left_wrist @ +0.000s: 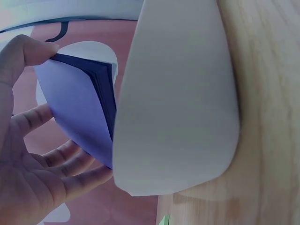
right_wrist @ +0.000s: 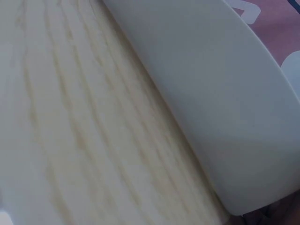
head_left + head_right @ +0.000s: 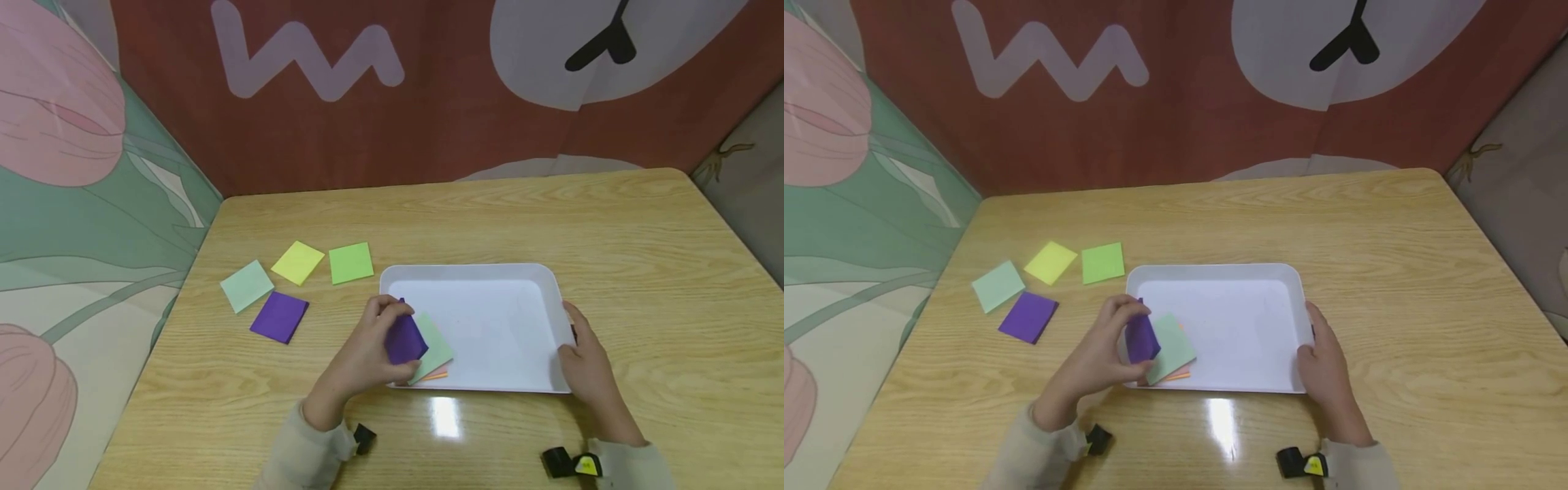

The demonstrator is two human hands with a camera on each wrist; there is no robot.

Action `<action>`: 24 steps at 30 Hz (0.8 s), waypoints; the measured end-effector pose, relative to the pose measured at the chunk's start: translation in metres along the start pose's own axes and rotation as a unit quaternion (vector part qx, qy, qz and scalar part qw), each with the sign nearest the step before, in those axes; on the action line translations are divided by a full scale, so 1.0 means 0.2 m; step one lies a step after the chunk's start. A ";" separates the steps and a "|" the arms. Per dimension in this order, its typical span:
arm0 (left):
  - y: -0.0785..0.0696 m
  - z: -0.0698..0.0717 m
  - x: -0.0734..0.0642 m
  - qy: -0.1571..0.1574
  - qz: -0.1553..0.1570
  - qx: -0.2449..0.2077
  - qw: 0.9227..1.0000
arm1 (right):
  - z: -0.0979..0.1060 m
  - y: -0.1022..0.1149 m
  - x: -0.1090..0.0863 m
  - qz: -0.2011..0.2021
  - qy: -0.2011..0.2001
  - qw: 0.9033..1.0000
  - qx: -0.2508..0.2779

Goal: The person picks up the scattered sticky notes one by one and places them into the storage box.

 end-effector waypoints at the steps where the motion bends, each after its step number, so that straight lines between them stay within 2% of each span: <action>1: 0.00 0.00 0.00 0.002 0.001 0.000 1.000 | 0.00 0.00 0.00 -0.001 0.000 1.000 0.000; 24: 0.01 -0.04 0.01 0.035 0.009 0.025 0.999 | 0.01 0.01 0.00 0.002 -0.001 1.000 0.008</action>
Point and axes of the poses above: each hand's wrist, its own x-axis towards the middle knuckle, its own z-axis out of the back of the hand, y = z × x, the point moved 5 cm from there along x, towards the middle knuckle, and after that the axes turned 12 degrees about -y, right-handed, at the moved point
